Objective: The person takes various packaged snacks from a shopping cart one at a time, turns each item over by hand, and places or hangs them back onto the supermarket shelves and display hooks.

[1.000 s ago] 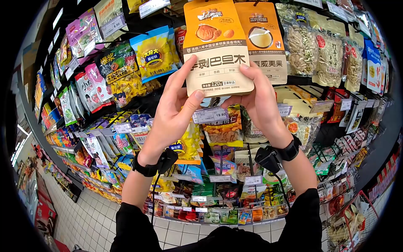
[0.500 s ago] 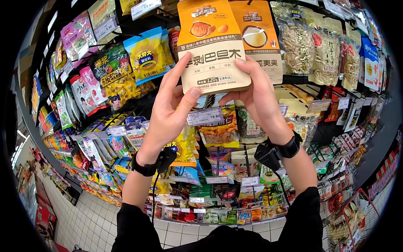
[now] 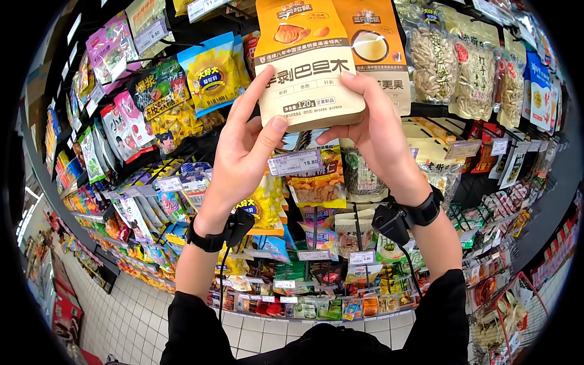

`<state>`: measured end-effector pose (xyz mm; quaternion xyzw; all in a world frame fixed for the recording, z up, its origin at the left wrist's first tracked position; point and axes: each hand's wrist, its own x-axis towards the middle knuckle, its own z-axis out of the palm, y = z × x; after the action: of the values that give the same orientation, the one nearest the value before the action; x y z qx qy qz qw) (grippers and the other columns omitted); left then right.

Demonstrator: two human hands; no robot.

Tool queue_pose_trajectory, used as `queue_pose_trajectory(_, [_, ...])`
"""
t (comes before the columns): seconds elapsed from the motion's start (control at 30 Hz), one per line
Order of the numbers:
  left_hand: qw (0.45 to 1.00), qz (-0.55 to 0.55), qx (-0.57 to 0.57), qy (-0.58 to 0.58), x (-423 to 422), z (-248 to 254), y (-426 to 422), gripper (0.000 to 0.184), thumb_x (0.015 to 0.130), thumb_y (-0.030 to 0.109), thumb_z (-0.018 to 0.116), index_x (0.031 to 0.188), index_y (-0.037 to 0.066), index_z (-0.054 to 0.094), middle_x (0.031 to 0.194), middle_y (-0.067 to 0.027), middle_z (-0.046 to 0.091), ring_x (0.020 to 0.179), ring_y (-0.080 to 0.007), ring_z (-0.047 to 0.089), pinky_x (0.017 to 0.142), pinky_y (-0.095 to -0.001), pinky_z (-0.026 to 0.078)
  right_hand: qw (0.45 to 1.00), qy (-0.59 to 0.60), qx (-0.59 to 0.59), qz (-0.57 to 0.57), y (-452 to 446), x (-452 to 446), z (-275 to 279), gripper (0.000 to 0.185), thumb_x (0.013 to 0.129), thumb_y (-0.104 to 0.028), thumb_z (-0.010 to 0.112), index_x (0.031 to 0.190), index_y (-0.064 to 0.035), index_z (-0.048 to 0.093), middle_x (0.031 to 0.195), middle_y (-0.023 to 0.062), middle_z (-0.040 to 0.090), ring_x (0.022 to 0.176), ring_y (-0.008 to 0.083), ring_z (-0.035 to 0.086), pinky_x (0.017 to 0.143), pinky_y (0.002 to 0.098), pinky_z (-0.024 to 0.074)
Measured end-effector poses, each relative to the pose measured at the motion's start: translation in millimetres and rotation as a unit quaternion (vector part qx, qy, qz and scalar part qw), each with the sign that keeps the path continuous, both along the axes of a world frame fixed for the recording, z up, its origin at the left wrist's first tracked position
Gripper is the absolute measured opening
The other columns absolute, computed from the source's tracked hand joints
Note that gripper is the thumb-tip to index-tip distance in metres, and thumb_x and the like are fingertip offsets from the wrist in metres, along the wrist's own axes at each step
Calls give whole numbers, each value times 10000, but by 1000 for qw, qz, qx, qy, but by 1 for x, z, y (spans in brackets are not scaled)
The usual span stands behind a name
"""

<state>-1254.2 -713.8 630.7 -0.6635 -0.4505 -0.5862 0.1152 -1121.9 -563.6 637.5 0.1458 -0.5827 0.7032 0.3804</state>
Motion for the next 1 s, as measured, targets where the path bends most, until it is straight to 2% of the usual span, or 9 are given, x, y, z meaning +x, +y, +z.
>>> queue_pose_trajectory(0.43, [999,18,-31,-13,0,4,2,572,924,177,619,1440,93,387,1267,-139,460,893,-161,610,742,-262,512,1000,-10,-14,-6,2,-2,2,439,927,-368,493,1173,-7,535,1066,119,656,918,190,654,635,353,575])
queue_pose_trajectory(0.5, [999,28,-38,9,-3,5,5,553,960,182,576,1457,78,358,1367,-102,435,782,-64,546,668,-213,464,999,-15,-23,-18,0,-2,4,441,941,-367,469,1209,-20,514,1079,118,655,912,189,653,609,347,550])
queue_pose_trajectory(0.53, [999,29,-38,9,-4,6,5,553,960,182,576,1457,78,358,1367,-102,435,782,-64,546,668,-213,464,999,-15,-23,-18,1,-3,4,441,941,-367,469,1209,-20,514,1079,118,655,912,189,653,609,347,550])
queue_pose_trajectory(0.6, [999,26,-32,-5,-6,8,6,572,923,199,625,1439,105,397,1242,-141,469,848,-159,609,717,-265,513,1000,-6,-14,-7,2,-5,5,440,934,-369,479,1179,-7,531,1068,122,653,921,185,650,637,349,577])
queue_pose_trajectory(0.83, [997,27,-61,-35,-13,10,10,570,930,225,622,1440,104,396,1232,-151,474,837,-156,601,707,-266,511,999,-19,-23,-11,7,-13,5,434,933,-352,498,1190,-2,511,1100,121,629,950,194,639,644,362,581])
queue_pose_trajectory(1.0, [995,44,-76,-41,-21,14,18,566,935,240,617,1437,99,398,1235,-163,474,860,-178,602,746,-282,514,999,-26,-30,-11,14,-19,8,416,934,-344,506,1187,-13,506,1112,123,610,982,199,620,659,365,581])
